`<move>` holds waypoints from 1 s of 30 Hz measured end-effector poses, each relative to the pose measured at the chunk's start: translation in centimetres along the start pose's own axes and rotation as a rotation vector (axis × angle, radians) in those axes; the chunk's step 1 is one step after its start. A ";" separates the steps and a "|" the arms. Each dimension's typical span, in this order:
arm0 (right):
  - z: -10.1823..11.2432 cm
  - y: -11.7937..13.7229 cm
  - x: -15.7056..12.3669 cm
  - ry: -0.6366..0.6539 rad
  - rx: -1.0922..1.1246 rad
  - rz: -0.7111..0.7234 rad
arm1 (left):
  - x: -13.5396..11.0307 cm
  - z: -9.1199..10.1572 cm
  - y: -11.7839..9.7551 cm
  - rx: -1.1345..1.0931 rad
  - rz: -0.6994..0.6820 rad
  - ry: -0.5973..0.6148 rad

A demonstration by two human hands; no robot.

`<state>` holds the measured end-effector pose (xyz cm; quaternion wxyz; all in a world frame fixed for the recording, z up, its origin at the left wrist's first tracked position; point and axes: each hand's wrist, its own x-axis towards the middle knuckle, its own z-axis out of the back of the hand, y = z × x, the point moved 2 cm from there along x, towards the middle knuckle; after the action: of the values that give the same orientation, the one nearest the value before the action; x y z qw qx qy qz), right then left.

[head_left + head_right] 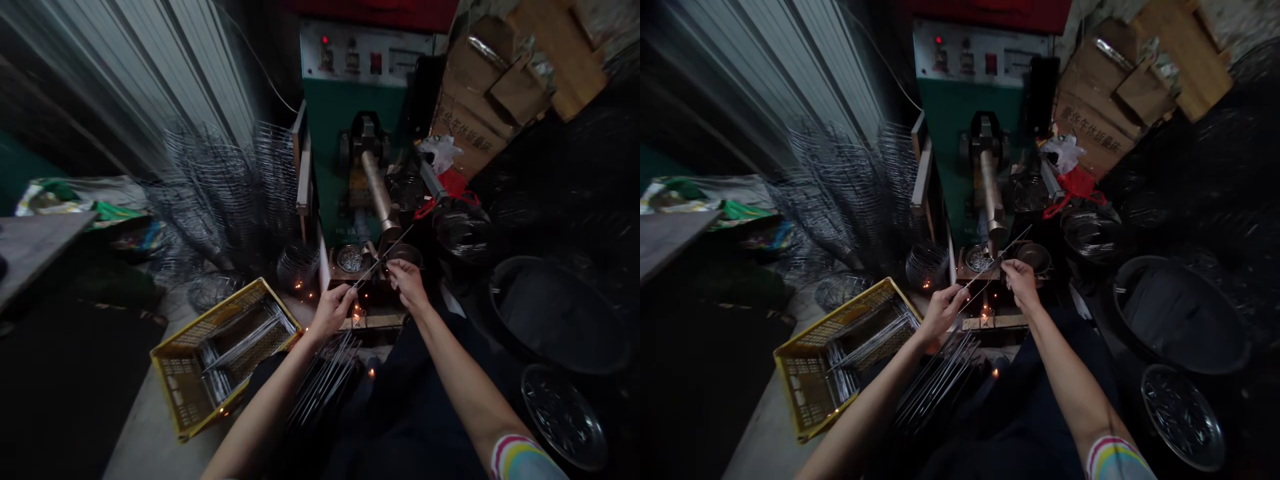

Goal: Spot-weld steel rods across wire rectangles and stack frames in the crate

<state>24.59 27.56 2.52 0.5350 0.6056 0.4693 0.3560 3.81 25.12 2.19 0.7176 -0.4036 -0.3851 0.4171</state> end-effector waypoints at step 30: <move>5.3 -11.2 -19.5 0.836 -0.735 -0.349 | -13.9 13.3 6.9 0.111 0.329 -0.407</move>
<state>21.51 7.24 -8.00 0.5300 0.1018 0.5793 0.6108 -14.97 18.16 -2.04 0.5690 -0.3287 -0.4272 0.6210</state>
